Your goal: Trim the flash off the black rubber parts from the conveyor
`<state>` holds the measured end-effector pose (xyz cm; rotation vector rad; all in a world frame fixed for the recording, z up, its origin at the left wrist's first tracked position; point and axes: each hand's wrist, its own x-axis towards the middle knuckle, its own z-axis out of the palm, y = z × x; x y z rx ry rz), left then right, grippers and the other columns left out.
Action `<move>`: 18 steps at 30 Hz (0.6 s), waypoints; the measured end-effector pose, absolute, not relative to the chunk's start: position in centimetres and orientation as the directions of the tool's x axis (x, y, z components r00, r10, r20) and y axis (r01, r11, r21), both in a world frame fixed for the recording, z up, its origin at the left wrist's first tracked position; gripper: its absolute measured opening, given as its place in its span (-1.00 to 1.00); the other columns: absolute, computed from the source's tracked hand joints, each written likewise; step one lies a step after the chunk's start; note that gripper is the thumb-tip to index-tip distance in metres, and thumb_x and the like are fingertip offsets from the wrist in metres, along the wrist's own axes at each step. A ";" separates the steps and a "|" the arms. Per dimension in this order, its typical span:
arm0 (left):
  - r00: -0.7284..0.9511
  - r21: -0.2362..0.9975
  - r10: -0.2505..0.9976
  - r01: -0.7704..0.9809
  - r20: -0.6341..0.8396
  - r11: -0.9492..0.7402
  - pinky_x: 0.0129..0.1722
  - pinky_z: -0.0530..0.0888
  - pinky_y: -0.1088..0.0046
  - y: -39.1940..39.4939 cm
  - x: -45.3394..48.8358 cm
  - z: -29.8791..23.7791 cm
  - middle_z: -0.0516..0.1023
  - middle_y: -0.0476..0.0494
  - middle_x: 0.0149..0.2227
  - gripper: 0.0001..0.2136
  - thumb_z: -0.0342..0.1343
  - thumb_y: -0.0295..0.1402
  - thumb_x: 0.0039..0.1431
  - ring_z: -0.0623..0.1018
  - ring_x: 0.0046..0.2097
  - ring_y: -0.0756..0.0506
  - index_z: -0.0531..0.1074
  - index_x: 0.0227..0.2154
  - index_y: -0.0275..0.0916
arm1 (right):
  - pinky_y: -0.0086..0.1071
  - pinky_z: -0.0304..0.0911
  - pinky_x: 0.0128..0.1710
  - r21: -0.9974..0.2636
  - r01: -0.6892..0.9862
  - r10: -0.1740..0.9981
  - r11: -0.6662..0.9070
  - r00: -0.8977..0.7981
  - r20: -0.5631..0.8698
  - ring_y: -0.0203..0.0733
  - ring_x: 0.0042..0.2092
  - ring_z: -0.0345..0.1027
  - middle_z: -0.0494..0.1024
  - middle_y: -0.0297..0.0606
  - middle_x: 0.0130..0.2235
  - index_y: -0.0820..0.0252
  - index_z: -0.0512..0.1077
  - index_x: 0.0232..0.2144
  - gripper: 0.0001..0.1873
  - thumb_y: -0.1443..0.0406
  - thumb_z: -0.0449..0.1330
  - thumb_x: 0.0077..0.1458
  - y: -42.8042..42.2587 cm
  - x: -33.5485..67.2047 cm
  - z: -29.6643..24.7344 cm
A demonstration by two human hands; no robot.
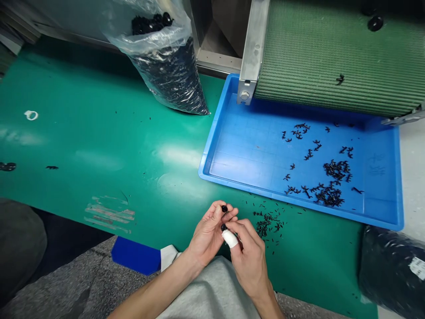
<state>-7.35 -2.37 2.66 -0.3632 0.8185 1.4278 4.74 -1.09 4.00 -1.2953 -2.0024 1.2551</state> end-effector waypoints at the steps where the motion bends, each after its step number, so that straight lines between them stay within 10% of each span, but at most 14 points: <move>1: -0.074 0.252 0.720 -0.957 -0.690 0.143 -0.21 0.42 0.50 -2.4 -7.4 2.6 0.48 -0.06 -0.28 -0.80 0.25 -0.29 0.08 0.52 -0.21 0.00 0.40 -0.31 -0.26 | -0.53 0.27 -0.35 -0.865 0.480 0.882 0.149 -0.460 -0.104 -0.37 -0.27 0.38 0.46 -0.36 -0.24 0.05 0.43 -0.17 -0.73 0.46 0.06 0.15 -1.1 4.8 4.1; 18: -0.074 0.155 0.824 -0.988 -0.562 0.016 -0.35 0.33 0.55 -3.5 -7.2 1.9 0.42 0.01 -0.36 -0.79 0.31 -0.23 -0.01 0.38 -0.38 0.08 0.45 -0.36 -0.18 | -0.59 0.25 -0.45 -0.880 0.442 0.900 0.172 -0.434 -0.042 -0.41 -0.34 0.35 0.44 -0.38 -0.29 0.05 0.43 -0.20 -0.78 0.44 0.09 0.16 -1.0 4.8 6.1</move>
